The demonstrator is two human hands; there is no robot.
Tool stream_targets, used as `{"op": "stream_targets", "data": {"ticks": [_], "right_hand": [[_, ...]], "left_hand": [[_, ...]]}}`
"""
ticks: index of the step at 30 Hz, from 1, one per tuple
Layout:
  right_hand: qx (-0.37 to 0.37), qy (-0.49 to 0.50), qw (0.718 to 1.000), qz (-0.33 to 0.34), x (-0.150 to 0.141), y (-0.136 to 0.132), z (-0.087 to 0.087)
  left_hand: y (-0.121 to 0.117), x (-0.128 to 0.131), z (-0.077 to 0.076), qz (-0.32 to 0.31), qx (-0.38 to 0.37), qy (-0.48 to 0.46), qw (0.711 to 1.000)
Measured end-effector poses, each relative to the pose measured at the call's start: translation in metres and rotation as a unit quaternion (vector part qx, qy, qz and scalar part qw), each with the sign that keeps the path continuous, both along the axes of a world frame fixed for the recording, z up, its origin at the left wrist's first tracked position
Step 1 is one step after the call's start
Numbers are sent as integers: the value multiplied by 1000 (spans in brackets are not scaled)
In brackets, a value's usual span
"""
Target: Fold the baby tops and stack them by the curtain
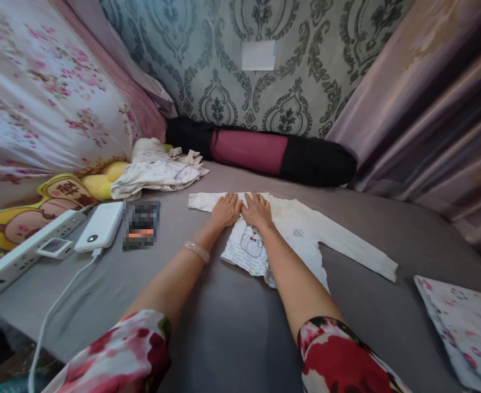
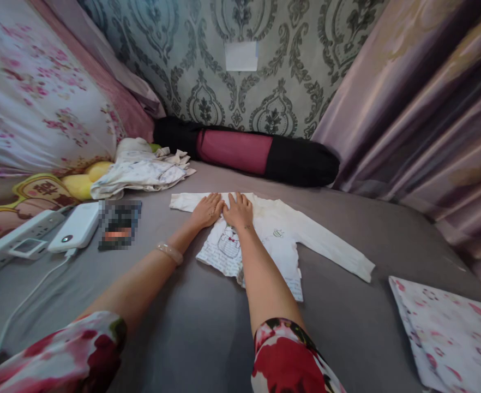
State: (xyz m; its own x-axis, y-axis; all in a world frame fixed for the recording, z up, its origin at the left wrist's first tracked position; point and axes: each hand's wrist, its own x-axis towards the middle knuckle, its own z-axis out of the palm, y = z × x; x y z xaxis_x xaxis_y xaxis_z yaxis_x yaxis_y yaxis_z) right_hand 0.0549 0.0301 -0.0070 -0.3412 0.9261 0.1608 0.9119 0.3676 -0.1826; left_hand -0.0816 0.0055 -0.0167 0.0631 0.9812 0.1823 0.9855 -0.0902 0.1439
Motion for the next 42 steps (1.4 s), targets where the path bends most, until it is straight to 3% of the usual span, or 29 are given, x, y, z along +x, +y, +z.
{"op": "stream_targets", "data": {"ticks": [9,17,22,25,26,27,28,30,32,34,38,42], "right_hand": [[-5,9,1000,-2,0,3,-1],[-26,-3,1000,4,1,5,0],[-113,12,993,22,-1,-1,25],[-78,172,981,41,-14,-41,45],[-105,252,962,18,-20,-62,51],[-182,328,927,-11,-28,-85,55],[-297,398,868,-24,-35,-109,58],[-513,513,685,-67,-49,-157,63],[-626,585,511,-73,-58,-197,66],[-640,646,404,-100,-61,-226,69],[-650,685,302,-128,-58,-266,66],[-687,662,246,-172,-53,-298,59]], "left_hand": [[-12,-48,6,59,-53,27,996],[-14,-60,9,97,-50,18,994],[-12,-62,16,85,-73,16,994],[-7,-63,24,77,-92,20,993],[-5,-61,28,82,-102,26,991],[-3,-59,32,93,-110,31,989],[-2,-54,36,110,-110,32,987],[0,-40,45,154,-73,14,985],[-2,-21,53,188,-9,-31,982],[-6,-2,60,202,37,-80,975],[-20,22,64,233,38,-143,961],[-37,33,55,232,23,-155,960]]}}
